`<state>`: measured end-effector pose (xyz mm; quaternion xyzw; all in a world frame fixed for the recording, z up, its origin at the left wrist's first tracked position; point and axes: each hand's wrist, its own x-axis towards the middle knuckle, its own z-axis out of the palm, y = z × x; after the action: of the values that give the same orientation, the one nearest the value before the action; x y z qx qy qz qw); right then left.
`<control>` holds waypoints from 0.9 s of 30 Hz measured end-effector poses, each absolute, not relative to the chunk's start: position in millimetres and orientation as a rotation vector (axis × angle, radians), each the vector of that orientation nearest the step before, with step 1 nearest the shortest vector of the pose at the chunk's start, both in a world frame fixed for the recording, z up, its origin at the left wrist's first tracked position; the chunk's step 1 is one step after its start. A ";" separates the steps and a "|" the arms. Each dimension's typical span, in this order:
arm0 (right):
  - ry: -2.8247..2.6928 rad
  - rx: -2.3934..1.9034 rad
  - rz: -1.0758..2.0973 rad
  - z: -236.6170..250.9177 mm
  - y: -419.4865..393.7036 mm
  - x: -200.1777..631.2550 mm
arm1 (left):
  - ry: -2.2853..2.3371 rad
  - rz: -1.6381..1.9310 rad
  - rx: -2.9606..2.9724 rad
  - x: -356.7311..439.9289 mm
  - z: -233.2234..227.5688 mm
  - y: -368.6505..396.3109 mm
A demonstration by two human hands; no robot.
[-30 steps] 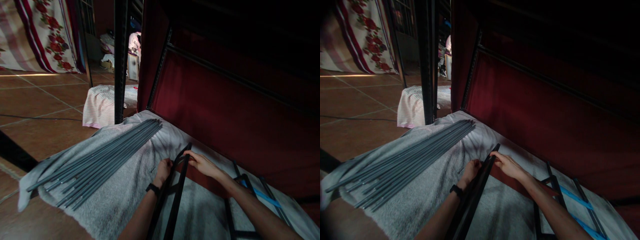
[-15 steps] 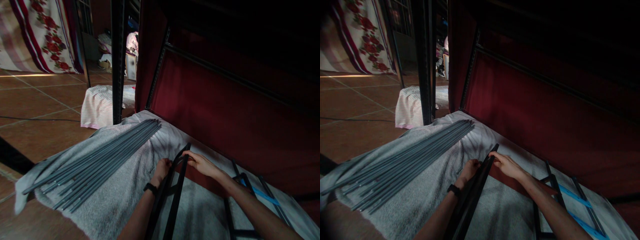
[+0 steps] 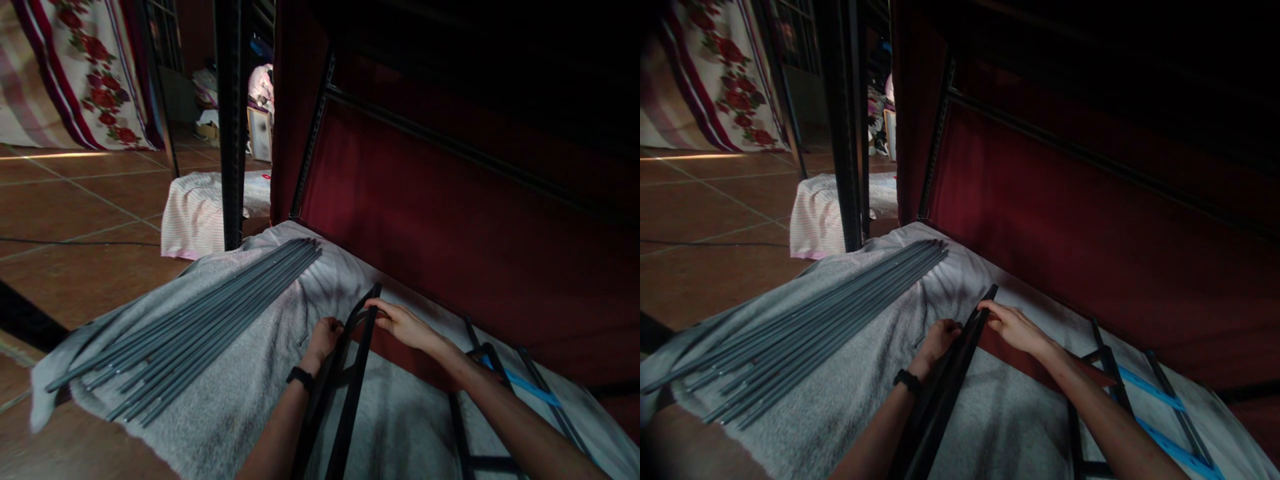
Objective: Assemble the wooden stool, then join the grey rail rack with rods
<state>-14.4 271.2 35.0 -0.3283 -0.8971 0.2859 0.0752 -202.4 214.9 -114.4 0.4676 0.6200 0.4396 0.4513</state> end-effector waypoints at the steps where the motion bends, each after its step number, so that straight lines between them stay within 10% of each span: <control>1: -2.689 -0.985 0.856 34.6 271.5 -14.1 | 1.524 1.094 1.161 -202.3 -115.3 214.8; 27: -2.703 -0.990 0.829 32.2 270.0 -13.2 | 1.467 1.117 1.230 -201.1 -119.4 216.9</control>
<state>-13.2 270.0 32.2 -0.3297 -0.8999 0.2760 0.0729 -201.1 216.9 -119.4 0.4965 0.5923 0.4511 0.4463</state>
